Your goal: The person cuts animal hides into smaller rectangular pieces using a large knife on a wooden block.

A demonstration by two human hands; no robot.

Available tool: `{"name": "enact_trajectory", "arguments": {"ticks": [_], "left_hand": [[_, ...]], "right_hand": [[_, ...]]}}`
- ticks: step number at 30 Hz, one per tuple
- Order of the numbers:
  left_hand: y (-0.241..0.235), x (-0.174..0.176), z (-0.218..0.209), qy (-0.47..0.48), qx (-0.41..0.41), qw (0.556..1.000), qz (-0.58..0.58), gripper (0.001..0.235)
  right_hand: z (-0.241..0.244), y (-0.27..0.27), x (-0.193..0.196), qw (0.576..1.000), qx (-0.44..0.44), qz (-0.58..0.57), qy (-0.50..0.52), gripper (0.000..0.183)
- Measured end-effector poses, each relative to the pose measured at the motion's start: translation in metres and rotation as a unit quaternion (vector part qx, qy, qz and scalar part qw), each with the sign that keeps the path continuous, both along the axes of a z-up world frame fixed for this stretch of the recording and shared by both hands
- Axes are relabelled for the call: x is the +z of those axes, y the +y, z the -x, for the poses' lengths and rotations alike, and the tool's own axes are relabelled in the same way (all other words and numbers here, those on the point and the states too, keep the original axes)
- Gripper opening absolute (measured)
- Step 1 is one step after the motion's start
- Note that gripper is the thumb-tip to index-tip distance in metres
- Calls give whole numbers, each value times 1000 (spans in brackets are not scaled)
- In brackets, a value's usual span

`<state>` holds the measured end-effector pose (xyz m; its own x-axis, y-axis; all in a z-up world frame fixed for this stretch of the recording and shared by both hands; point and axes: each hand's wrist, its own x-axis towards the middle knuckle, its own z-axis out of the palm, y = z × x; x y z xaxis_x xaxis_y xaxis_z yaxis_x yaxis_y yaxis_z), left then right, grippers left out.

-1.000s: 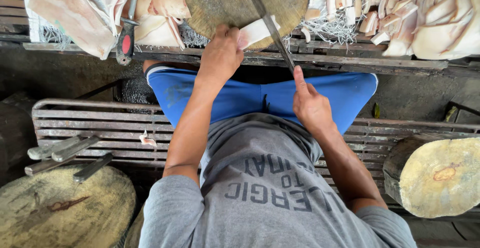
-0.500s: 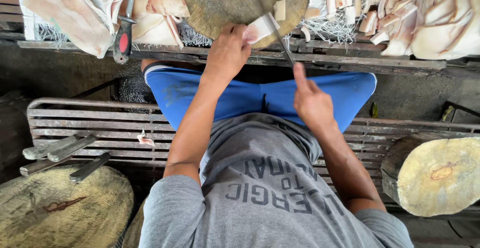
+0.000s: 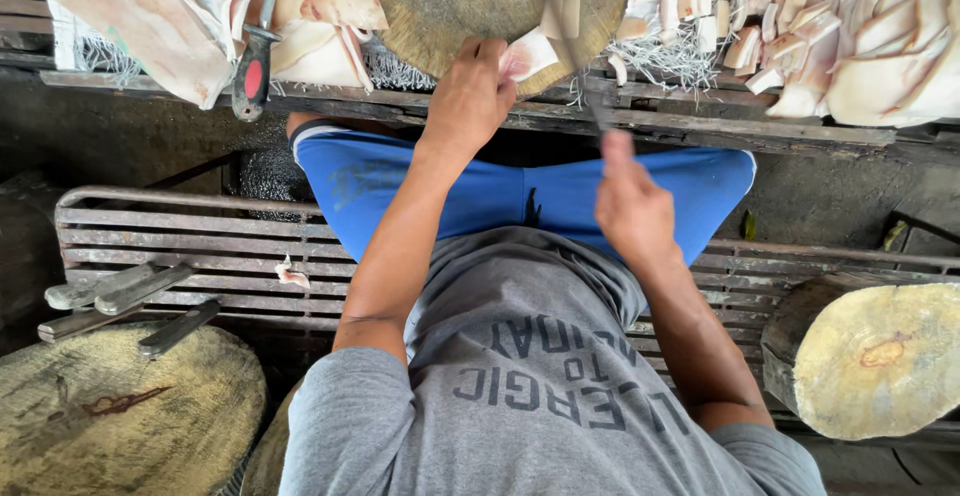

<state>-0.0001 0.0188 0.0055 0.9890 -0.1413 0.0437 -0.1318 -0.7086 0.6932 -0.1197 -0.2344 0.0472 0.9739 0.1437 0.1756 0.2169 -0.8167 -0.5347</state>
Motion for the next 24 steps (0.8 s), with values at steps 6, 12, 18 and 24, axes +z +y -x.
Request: {"name": "enact_trajectory", "arguments": {"ticks": [6, 12, 18, 24], "left_hand": [[0, 3, 1, -13, 3, 1000, -12, 36], [-5, -1, -2, 4, 13, 1000, 6, 33], [-5, 1, -2, -5, 13, 1000, -6, 30], [3, 7, -4, -18, 15, 1000, 4, 52]], "right_hand": [[-1, -8, 10, 1000, 13, 9, 25, 61], [16, -21, 21, 976, -12, -195, -96, 47], [-1, 5, -6, 992, 70, 88, 53, 65], [15, -14, 39, 998, -6, -63, 1, 61]]}}
